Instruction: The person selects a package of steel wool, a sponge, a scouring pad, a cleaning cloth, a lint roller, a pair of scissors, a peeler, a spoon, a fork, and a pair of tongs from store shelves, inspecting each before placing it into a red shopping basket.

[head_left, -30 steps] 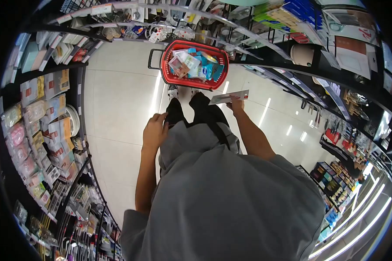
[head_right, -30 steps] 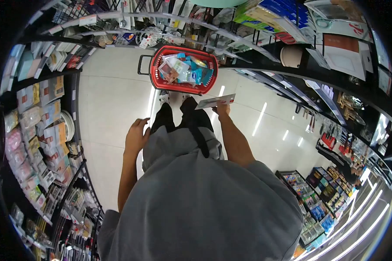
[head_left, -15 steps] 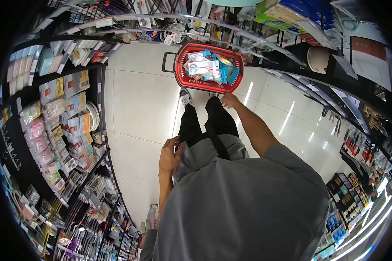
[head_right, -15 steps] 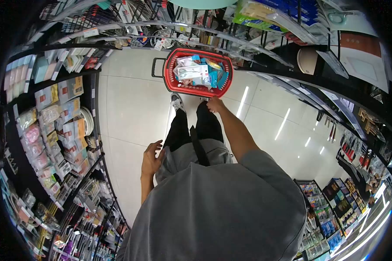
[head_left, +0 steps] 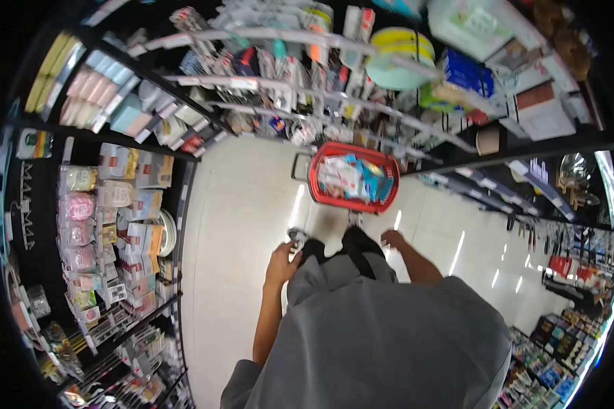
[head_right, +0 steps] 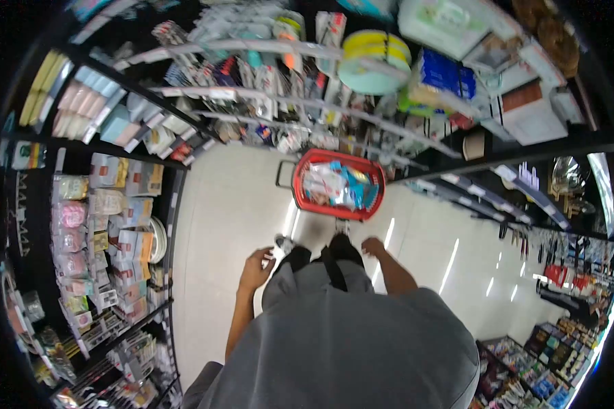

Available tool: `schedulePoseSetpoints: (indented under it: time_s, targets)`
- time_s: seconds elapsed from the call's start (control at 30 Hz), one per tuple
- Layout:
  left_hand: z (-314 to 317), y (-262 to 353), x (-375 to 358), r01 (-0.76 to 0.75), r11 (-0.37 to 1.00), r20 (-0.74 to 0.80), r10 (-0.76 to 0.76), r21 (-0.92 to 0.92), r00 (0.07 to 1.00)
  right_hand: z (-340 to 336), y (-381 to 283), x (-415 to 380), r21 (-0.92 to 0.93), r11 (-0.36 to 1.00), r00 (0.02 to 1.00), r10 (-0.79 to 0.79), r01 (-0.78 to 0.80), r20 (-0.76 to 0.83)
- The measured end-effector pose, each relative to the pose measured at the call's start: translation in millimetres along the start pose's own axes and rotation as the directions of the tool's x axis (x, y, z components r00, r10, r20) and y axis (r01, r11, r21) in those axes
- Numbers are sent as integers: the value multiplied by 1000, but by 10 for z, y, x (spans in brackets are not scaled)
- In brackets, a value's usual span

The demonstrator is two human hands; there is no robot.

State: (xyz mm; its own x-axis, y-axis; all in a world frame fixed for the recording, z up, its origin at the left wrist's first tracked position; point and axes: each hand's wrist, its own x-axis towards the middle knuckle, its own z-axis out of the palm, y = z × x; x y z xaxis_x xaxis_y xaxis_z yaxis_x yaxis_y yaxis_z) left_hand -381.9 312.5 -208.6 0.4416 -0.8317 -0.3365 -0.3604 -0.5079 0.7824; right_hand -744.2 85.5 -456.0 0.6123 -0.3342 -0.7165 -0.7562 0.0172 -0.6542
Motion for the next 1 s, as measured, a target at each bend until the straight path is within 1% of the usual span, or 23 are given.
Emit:
schedulePoseSetpoints:
  time_s: [0.03, 0.07, 0.1, 0.13, 0.17, 0.2, 0.23, 0.27, 0.3, 0.33, 0.37, 0.53, 0.57, 0.6, 0.67, 0.73, 0.77, 0.8, 0.83, 0.87, 0.93, 0.97, 1.0]
  targets:
    - [-9, -287, -41, 34, 995, -20, -36, -92, 999, 155, 130, 163, -136, 990, 997, -30, 39, 67]
    - [-29, -519, -102, 60, 985, -65, -71, -160, 995, 237, -101, 166, -543, 822, 971, -45, 169, 235]
    - [-48, -764, -186, 140, 977, -81, -154, -163, 985, 482, -108, 170, -577, 815, 998, -46, 61, 41]
    - [-48, -1022, -325, 258, 935, -83, -285, -243, 955, 669, -156, 234, -585, 810, 987, -51, -47, -150]
    - [74, -1562, -491, 286, 925, -116, -322, -250, 940, 737, -561, 168, -425, 880, 951, 87, -213, -296]
    - [271, -2269, -714, 303, 947, -166, -318, -108, 934, 786, -974, 25, -228, 907, 880, 242, -355, -408]
    - [185, -2277, -972, 454, 866, -93, -480, -210, 872, 821, -1057, 64, -211, 909, 872, 247, -359, -422]
    - [293, -2692, -1264, 624, 718, 8, -654, -308, 756, 813, -1188, 65, -220, 908, 872, 239, -357, -428]
    - [493, -3253, -1617, 667, 692, 53, -682, -278, 730, 784, -1356, 56, -218, 918, 882, 219, -332, -418]
    - [171, -2803, -1939, 750, 612, 118, -750, -250, 651, 787, -1460, 93, -213, 929, 892, 196, -302, -408]
    - [88, -2833, -1980, 743, 619, 110, -744, -255, 659, 792, -1486, 172, -236, 941, 901, 126, -241, -416]
    - [175, -3152, -2654, 847, 174, 248, -909, -502, 334, 788, -1718, 558, -132, 980, 969, 115, -146, -219]
    - [192, -3118, -2604, 792, 124, 209, -929, -598, 304, 784, -1767, 649, -376, 924, 991, -109, 74, -72]
    - [194, -3086, -2536, 731, 141, 173, -926, -668, 337, 801, -1824, 754, -555, 772, 949, -291, 309, 124]
    - [241, -3136, -2323, 520, 125, 155, -873, -845, 462, 939, -2233, 881, -606, 740, 946, -316, 291, 69]
    - [238, -2985, -1992, 441, 140, 112, -860, -887, 498, 1020, -2596, 1097, -441, 897, 999, 38, -20, 33]
    - [228, -2864, -1840, 404, 193, 69, -832, -894, 551, 1079, -2660, 1287, -432, 902, 999, 34, -14, 39]
    - [226, -2735, -1735, 316, 340, -54, -750, -886, 659, 1144, -2598, 1597, -651, 744, 989, -99, 148, 111]
    - [500, -3213, -1650, 288, 659, -199, -561, -695, 804, 1181, -2627, 1811, -809, 511, 955, -207, 291, 212]
    - [388, -3203, -1709, 292, 664, -202, -562, -688, 802, 1200, -2839, 1885, -803, 517, 954, -211, 295, 215]
    - [315, -3166, -1579, 282, 623, -195, -584, -730, 788, 1256, -3324, 2061, -832, 301, 883, -208, 467, 420]
    - [276, -3155, -1534, 276, 600, -191, -597, -751, 779, 1297, -3533, 2144, -724, 610, 941, -122, 323, 317]
    - [227, -3131, -1498, 273, 577, -185, -612, -770, 769, 1321, -3744, 2246, -738, 566, 928, -170, 368, 332]
